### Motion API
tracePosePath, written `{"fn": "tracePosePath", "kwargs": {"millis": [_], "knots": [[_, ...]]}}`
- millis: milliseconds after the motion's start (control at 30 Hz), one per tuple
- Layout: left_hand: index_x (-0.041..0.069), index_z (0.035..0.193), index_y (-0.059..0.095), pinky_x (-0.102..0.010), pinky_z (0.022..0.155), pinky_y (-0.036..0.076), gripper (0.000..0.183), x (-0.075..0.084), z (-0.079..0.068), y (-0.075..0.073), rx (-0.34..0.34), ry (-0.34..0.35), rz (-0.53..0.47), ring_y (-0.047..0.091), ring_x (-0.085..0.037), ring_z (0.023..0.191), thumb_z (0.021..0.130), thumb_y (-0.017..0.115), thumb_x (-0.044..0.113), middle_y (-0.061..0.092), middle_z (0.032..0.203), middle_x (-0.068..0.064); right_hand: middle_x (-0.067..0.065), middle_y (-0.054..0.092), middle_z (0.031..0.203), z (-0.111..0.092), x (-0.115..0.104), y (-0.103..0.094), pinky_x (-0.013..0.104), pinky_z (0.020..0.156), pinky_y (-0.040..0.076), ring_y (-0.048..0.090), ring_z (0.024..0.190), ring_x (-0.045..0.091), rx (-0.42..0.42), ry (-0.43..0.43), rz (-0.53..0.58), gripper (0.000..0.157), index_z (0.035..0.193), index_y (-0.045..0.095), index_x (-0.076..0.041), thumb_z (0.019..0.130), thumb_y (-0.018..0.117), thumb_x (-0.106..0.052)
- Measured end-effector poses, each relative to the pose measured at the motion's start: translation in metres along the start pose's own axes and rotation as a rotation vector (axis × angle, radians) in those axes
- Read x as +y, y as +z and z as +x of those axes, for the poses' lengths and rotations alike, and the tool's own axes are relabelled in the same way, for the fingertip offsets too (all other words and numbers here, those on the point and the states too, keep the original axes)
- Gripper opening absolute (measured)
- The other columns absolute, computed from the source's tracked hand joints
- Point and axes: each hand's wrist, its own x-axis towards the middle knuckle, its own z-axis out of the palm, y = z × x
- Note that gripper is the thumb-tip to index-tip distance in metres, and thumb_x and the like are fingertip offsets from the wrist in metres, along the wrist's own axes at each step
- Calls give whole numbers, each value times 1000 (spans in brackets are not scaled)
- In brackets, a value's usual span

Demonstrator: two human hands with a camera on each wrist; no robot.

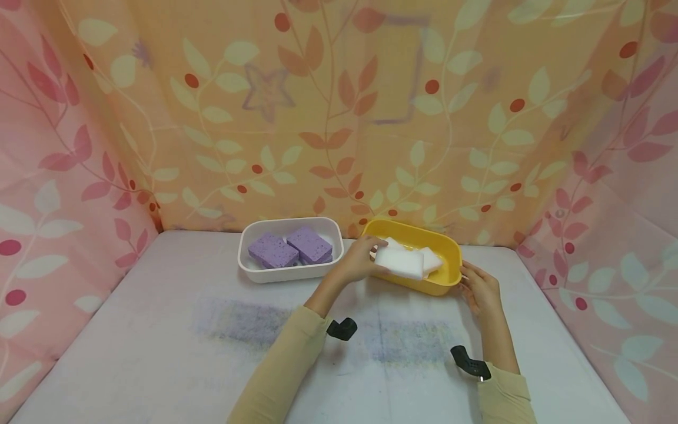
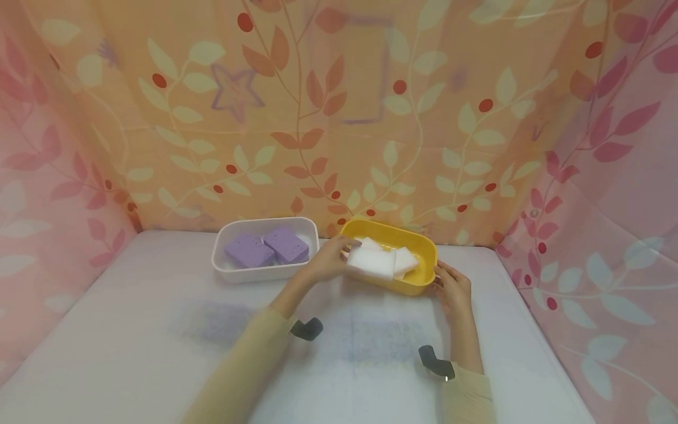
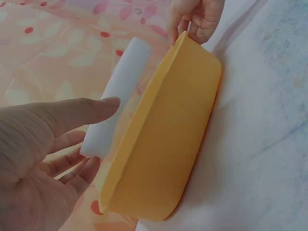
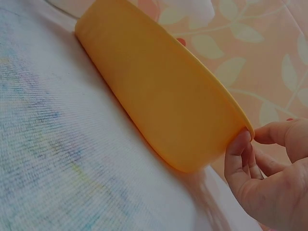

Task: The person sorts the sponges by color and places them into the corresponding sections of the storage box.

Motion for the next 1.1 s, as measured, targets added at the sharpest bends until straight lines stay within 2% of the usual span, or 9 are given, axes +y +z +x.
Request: {"fn": "tracePosePath", "kwargs": {"millis": [200, 400, 567, 867, 1100], "knots": [[0, 145, 61, -39, 102, 57, 65, -1, 12, -1, 9, -10, 21, 58, -34, 123, 87, 87, 17, 56, 138, -21, -11, 64, 104, 0, 0, 0, 11, 75, 55, 62, 90, 4, 2, 3, -19, 57, 160, 41, 0, 109, 57, -18], [-2, 146, 60, -42, 106, 54, 68, -2, 21, 2, 6, -48, -22, 56, -37, 126, 86, 88, 18, 54, 139, -20, -9, 63, 107, -1, 0, -1, 12, 76, 56, 62, 91, 5, 2, 6, -19, 57, 160, 42, 0, 109, 59, -19], [-3, 144, 61, -42, 107, 52, 68, -1, 29, 4, 18, -71, -31, 54, -34, 125, 85, 90, 16, 54, 139, -21, -9, 67, 100, 0, 0, -1, 13, 75, 57, 63, 87, 6, 6, 6, 9, 56, 158, 44, 0, 108, 60, -18], [-5, 143, 61, -43, 109, 50, 68, -2, 39, 6, 19, -74, 23, 54, -34, 124, 84, 90, 14, 56, 137, -22, -11, 67, 96, 0, 1, 1, 13, 75, 56, 63, 84, 5, -4, -12, 2, 57, 158, 43, 1, 108, 60, -19], [-6, 142, 60, -45, 115, 46, 67, -6, 44, 10, 27, -86, 28, 53, -35, 129, 85, 89, 13, 55, 143, -22, -12, 67, 96, 0, 3, 1, 12, 74, 55, 63, 84, 4, -20, -28, 4, 56, 158, 43, 1, 108, 60, -18]]}}
